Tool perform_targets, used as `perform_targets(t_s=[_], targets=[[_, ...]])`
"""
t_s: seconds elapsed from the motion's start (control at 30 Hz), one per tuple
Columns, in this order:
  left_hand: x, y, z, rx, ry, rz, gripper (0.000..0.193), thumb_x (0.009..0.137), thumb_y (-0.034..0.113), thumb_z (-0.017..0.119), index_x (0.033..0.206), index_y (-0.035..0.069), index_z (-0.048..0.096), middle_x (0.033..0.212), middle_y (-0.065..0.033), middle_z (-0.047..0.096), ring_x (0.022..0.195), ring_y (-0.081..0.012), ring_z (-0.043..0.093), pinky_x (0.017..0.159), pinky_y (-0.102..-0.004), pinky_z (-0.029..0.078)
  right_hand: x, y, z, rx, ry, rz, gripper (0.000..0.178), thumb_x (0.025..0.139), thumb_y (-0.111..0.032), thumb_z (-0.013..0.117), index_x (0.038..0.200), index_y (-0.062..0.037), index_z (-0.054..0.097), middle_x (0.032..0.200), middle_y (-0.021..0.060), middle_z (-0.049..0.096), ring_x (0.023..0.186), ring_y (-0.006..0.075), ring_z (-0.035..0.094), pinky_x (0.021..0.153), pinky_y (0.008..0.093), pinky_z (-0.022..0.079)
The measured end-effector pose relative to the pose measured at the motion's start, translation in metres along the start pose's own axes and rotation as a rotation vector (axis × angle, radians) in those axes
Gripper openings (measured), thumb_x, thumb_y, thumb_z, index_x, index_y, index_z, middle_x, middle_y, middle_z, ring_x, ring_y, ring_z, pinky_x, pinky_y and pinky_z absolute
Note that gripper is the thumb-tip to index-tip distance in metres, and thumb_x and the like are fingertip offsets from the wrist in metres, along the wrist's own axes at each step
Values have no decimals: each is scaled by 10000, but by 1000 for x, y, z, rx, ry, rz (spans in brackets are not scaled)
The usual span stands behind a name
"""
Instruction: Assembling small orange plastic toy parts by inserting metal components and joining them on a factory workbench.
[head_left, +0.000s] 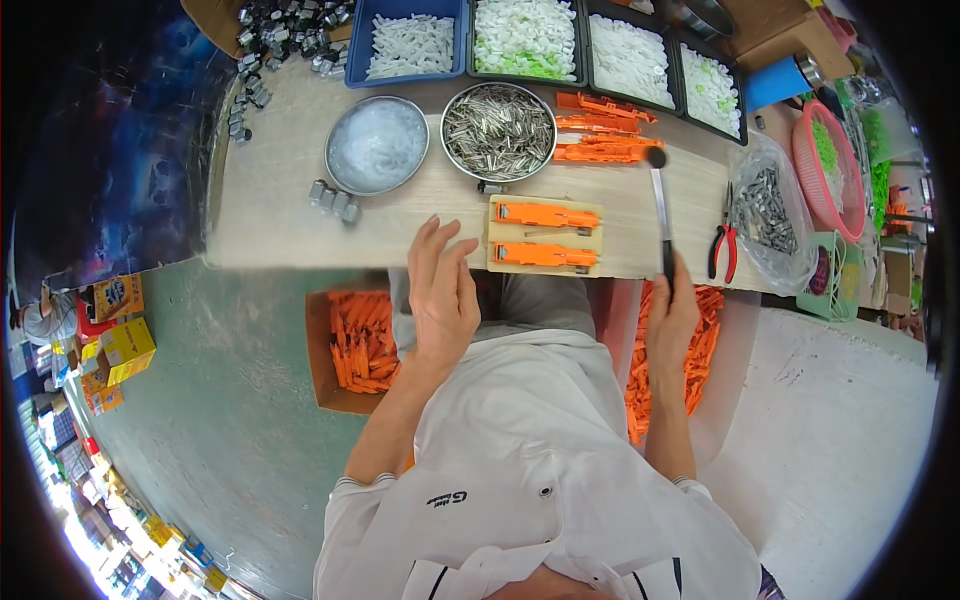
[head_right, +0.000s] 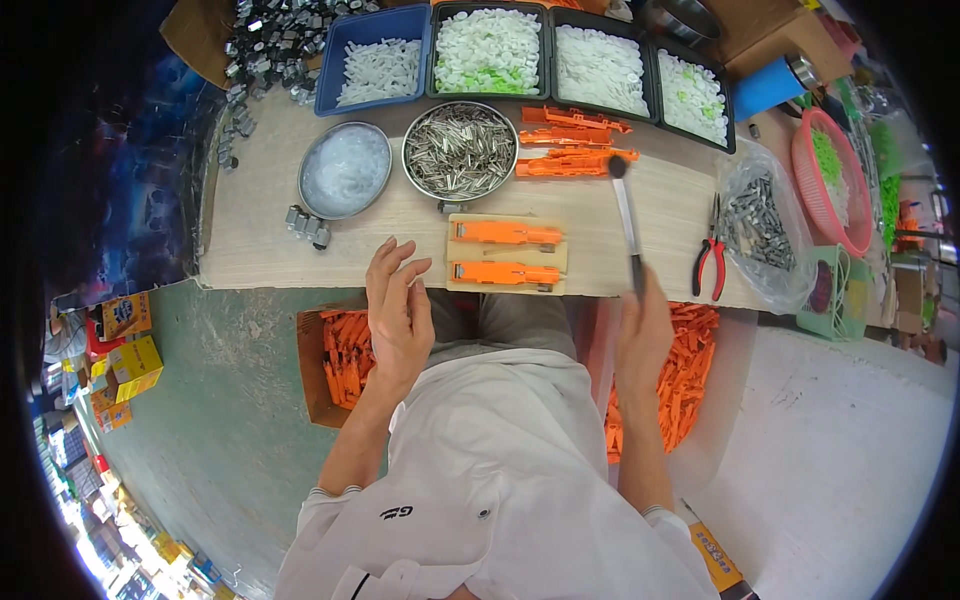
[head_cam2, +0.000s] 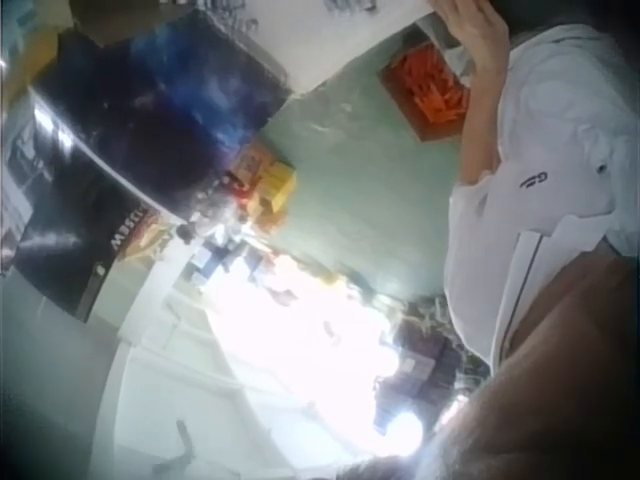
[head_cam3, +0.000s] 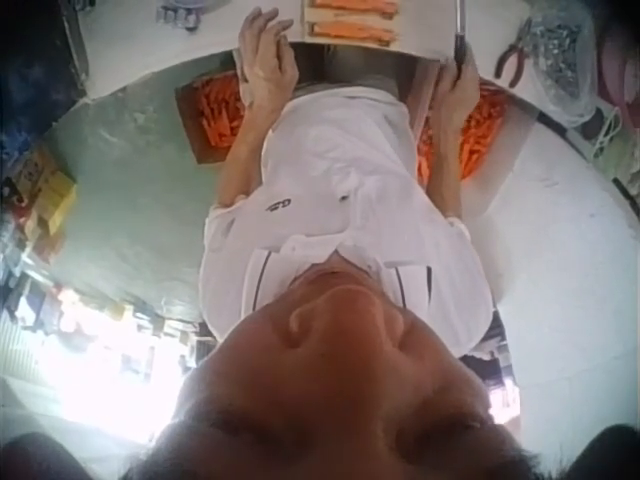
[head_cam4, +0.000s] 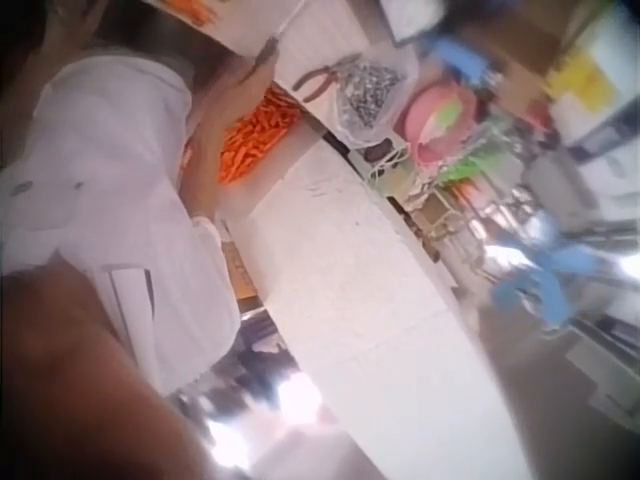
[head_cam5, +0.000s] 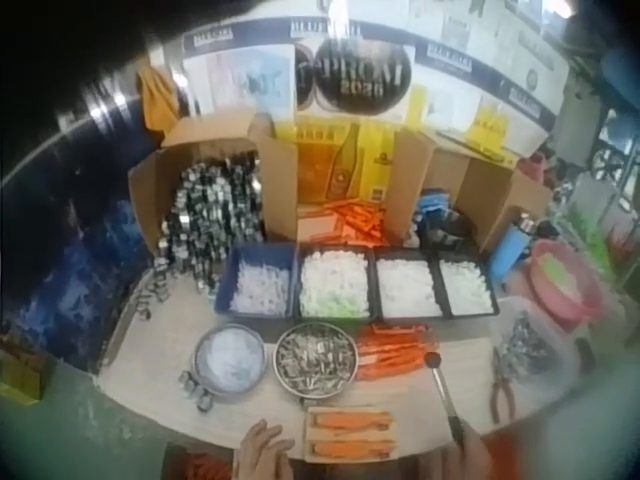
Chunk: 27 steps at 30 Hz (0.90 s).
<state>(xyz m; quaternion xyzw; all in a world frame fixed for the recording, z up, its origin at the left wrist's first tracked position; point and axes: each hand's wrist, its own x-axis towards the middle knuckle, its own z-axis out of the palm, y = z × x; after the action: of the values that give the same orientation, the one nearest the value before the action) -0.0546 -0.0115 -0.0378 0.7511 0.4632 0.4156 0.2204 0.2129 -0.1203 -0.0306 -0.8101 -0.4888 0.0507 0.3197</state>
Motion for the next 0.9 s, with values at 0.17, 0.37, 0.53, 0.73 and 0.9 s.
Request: perform_targets(t_s=[0.17,0.37,0.53,0.73,0.9], targets=[[6,-1,5,-35,-13,11,273,840,-139,529,1068,-37,639,1224,-202,596,1253,-440,510,1015,-497,439,15,28,-8,-161,-21,244,455,1022,-99,500,1463,-10,435,1158,189,562,1067,324,559,940,383,436],[19,7,11,-99,-31,-4,276,836,-134,550,1079,-32,630,1171,-200,620,1187,-415,558,975,-458,472,52,65,-16,-439,69,-71,498,983,-198,584,1440,-39,467,1191,226,561,1067,381,569,906,430,472],[41,14,32,-171,-121,87,303,803,-106,635,1092,-15,632,1090,-164,651,1109,-359,589,922,-425,500,83,86,-16,-729,100,93,493,949,-257,637,1390,-78,508,1245,226,551,1096,426,561,904,487,484],[67,18,54,-25,-289,273,360,772,-70,683,1122,-1,631,1046,-141,647,1031,-341,596,876,-424,513,76,93,-14,-632,45,34,502,951,-227,627,1393,-35,487,1177,246,559,1089,433,551,907,490,481],[64,19,45,-135,-260,270,339,853,-32,654,1186,2,604,1116,-154,618,996,-315,601,867,-366,511,70,86,-15,-696,-25,24,500,958,-184,609,1393,15,463,1159,265,561,1075,445,547,889,498,484]])
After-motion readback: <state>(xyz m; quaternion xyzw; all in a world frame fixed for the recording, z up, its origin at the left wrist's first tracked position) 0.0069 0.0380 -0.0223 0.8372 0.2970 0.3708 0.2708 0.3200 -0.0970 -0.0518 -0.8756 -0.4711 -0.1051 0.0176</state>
